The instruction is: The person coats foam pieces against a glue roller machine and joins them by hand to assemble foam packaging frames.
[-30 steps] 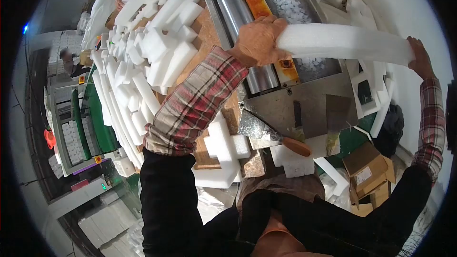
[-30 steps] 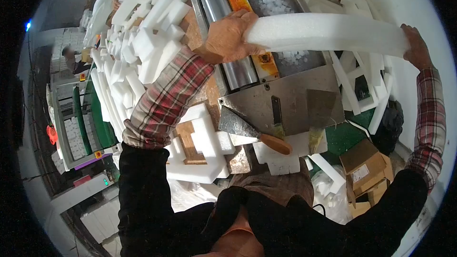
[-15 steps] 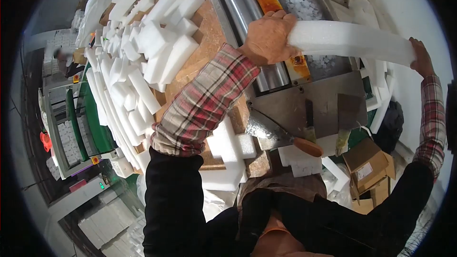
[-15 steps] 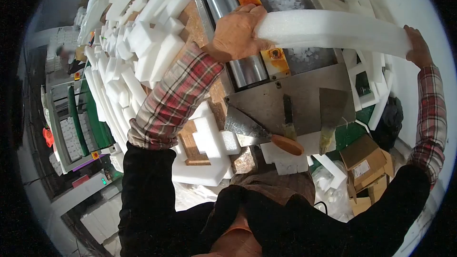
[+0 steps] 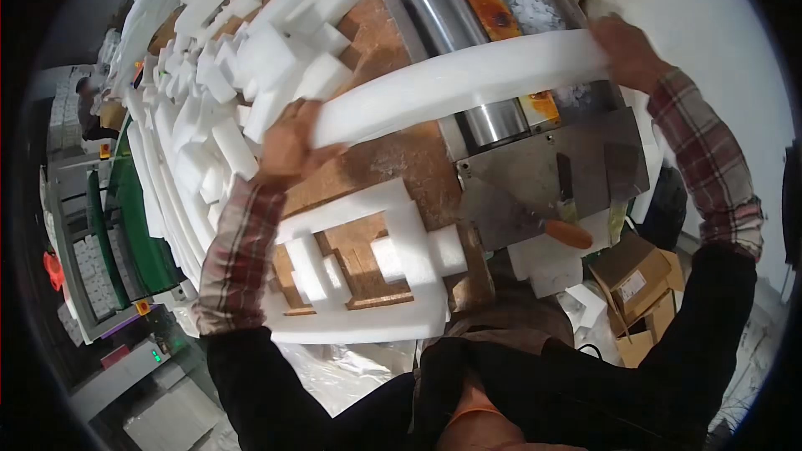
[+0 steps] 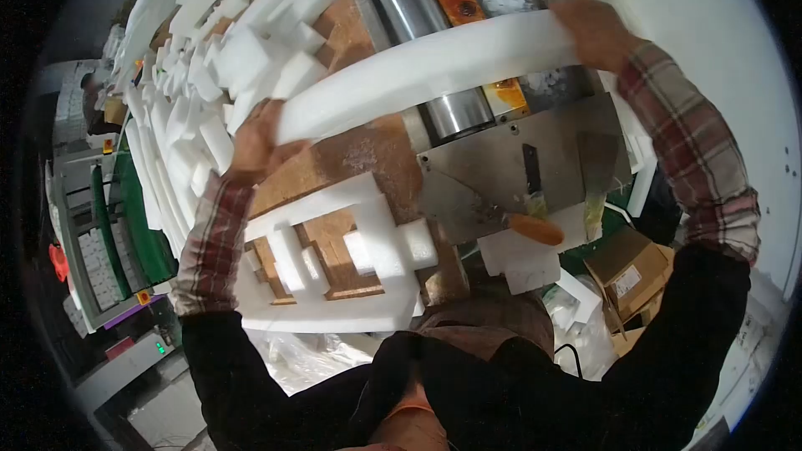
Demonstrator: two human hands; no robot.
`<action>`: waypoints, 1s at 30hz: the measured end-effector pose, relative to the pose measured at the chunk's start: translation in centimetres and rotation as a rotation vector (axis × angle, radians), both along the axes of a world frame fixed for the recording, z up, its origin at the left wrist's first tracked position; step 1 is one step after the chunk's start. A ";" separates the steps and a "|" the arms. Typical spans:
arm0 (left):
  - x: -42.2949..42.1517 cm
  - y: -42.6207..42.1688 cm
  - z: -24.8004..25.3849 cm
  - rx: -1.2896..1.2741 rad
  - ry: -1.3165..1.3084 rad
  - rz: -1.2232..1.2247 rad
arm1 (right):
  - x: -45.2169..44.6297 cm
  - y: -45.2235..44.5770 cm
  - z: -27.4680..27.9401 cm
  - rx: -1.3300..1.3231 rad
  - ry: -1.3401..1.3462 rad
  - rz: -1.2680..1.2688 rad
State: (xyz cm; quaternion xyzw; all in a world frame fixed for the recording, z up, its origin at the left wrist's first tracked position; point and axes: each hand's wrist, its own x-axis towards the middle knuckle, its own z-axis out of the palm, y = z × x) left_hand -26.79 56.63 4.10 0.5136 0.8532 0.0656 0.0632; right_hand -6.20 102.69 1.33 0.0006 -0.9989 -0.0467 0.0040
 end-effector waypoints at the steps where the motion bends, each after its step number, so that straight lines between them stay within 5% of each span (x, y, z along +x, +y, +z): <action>1: -0.6 -3.0 0.1 -0.003 -0.006 0.010 | -1.9 -3.4 0.9 0.010 -0.109 -0.064; 4: -1.1 -11.9 1.3 -0.055 -0.051 0.191 | -5.2 -12.2 1.3 -0.013 0.101 0.113; 6: -0.3 -17.7 2.4 -0.076 -0.047 0.352 | -7.5 -16.4 -1.0 -0.274 0.542 0.465; 7: 0.3 -21.0 3.0 -0.067 -0.029 0.367 | -8.2 -21.1 2.9 -0.017 -0.040 0.206; 9: 1.3 -27.3 4.5 -0.078 -0.014 0.473 | -9.6 -26.7 2.8 -0.108 -0.277 0.145; 14: 6.2 -37.5 9.0 0.285 0.085 0.565 | -8.6 -34.3 6.1 -0.371 0.168 0.418; 19: 9.8 -39.4 10.9 0.440 0.257 0.636 | -5.2 -36.0 9.9 -0.547 0.224 0.424; 25: 10.4 -38.4 12.8 0.536 0.027 0.737 | -2.9 -34.1 13.1 -0.609 0.184 0.426; 30: 10.2 -36.9 11.1 0.802 -0.375 0.692 | 0.2 -32.4 11.6 -0.659 0.243 0.140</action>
